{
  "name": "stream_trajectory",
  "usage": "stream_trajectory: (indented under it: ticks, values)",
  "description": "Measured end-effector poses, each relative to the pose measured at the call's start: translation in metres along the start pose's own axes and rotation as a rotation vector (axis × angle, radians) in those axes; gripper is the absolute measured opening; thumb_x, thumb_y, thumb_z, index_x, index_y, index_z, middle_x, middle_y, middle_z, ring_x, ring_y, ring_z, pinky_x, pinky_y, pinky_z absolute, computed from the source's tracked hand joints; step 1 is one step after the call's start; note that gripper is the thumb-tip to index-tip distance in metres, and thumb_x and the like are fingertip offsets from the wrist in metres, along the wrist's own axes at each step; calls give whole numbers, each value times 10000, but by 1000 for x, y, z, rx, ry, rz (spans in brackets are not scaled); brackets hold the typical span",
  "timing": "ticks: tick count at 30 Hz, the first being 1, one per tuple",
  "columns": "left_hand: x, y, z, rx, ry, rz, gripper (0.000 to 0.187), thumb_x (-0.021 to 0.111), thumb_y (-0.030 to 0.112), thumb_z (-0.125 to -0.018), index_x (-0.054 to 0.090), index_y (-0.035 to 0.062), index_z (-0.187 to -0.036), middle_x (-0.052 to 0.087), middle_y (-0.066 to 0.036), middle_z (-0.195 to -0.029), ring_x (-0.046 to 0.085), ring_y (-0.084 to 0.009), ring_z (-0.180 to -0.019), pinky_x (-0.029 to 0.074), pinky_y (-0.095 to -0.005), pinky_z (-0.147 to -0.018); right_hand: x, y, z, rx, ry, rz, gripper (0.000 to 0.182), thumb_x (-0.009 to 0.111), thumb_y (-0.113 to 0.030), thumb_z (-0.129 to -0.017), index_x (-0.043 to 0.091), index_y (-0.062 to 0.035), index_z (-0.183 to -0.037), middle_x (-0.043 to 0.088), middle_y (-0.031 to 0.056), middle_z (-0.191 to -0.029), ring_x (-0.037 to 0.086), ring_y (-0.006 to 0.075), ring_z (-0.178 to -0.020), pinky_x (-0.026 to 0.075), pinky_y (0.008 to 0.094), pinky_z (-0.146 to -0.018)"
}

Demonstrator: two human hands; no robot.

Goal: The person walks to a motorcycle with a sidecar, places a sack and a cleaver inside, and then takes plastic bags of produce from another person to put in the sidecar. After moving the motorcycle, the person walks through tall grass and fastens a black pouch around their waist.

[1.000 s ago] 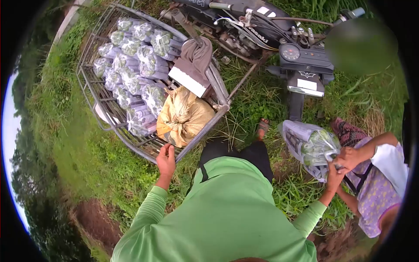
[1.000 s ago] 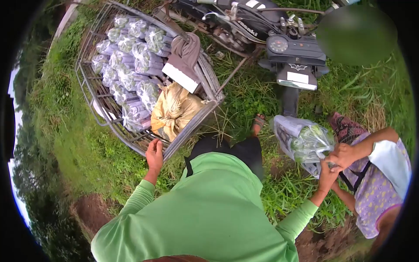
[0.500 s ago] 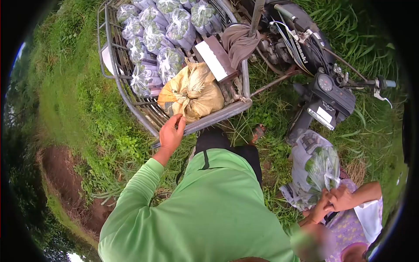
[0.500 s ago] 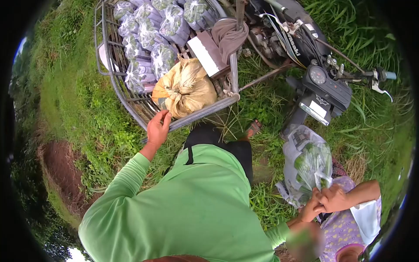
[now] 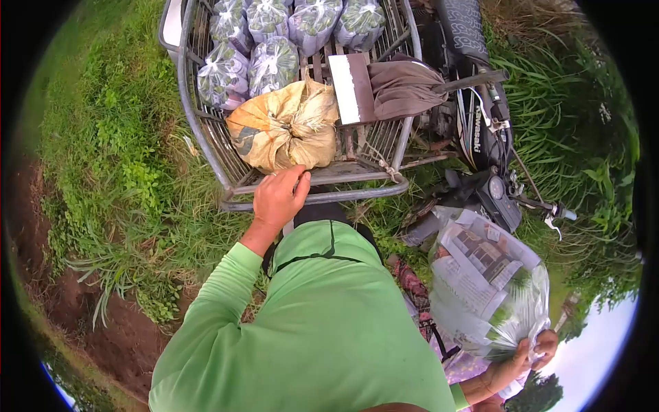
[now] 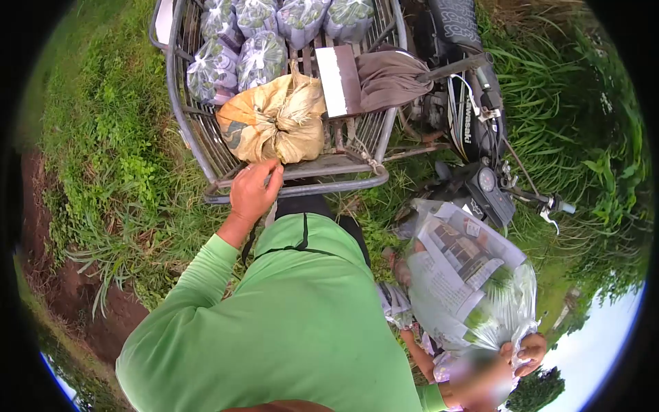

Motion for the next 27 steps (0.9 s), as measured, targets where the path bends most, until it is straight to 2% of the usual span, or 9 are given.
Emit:
stream_trajectory:
  ticks: [8,10,13,15,17,18,19,22,27]
  values:
    - [-15,-6,3,-52,36,13,156,713,185,-880,713,59,-971,708,-117,-797,673,-303,-709,527,-413,-664,37,24,15,345,130,-192,303,780,-80,-852,537,-109,-1029,567,38,-1190,509,218,-1139,372,344,-1074]
    - [-13,-11,2,-101,3,89,174,707,188,-881,714,53,-991,714,-113,-809,681,-297,-728,535,-404,-674,40,25,14,243,174,-114,328,800,-63,-816,532,-97,-1003,569,54,-1223,509,235,-1166,359,387,-1091]
    - [20,6,-11,-166,-97,454,264,698,207,-892,709,20,-1078,731,-129,-875,716,-256,-808,558,-364,-725,49,8,11,131,150,-57,347,815,-29,-781,537,-96,-979,536,19,-1129,494,196,-1090,352,335,-1059]
    - [88,78,-12,-400,-566,1131,388,682,297,-955,649,12,-1217,724,-122,-1045,705,-198,-942,542,-337,-849,53,-7,9,28,127,20,365,828,-14,-752,538,-101,-956,507,-10,-1092,475,176,-1066,334,308,-1052]
    - [152,161,9,-656,-1172,1362,776,502,604,-990,359,43,-1506,508,-201,-1442,496,-279,-1327,415,-446,-1078,66,-16,12,20,126,16,388,844,-30,-731,529,-104,-946,492,-10,-1096,470,177,-1070,342,312,-1051]
    - [208,191,43,-914,-1400,1420,978,425,799,-896,248,125,-1583,395,-173,-1553,376,-335,-1418,309,-544,-1142,67,-18,14,55,126,-3,398,850,-37,-722,522,-106,-936,486,-9,-1102,469,177,-1069,346,314,-1051]
    - [213,219,44,-1020,-1423,1608,1007,423,843,-853,270,168,-1585,397,-133,-1565,359,-329,-1430,278,-564,-1150,60,0,22,151,148,-70,401,837,-49,-730,568,-94,-1023,483,-6,-1221,460,191,-1141,354,335,-1061]
    - [256,249,62,-1176,-1522,2017,971,436,886,-791,398,273,-1542,413,-12,-1581,358,-293,-1440,251,-587,-1150,88,-5,34,390,-243,-92,510,795,-141,-796,622,30,-1244,649,69,-1158,575,168,-1028,425,321,-948]
    - [238,211,82,-1312,-1449,1946,845,382,804,-876,468,244,-1502,479,-6,-1536,430,-278,-1401,310,-569,-1129,124,-18,31,468,-271,12,391,809,-184,-798,684,58,-1079,699,49,-988,596,148,-884,451,299,-850]
Point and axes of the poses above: each hand's wrist, its own z-axis away from the middle knuckle, its own x-axis out of the palm, y = z × x, the point moved 7 cm from there along -z, towards the middle knuckle
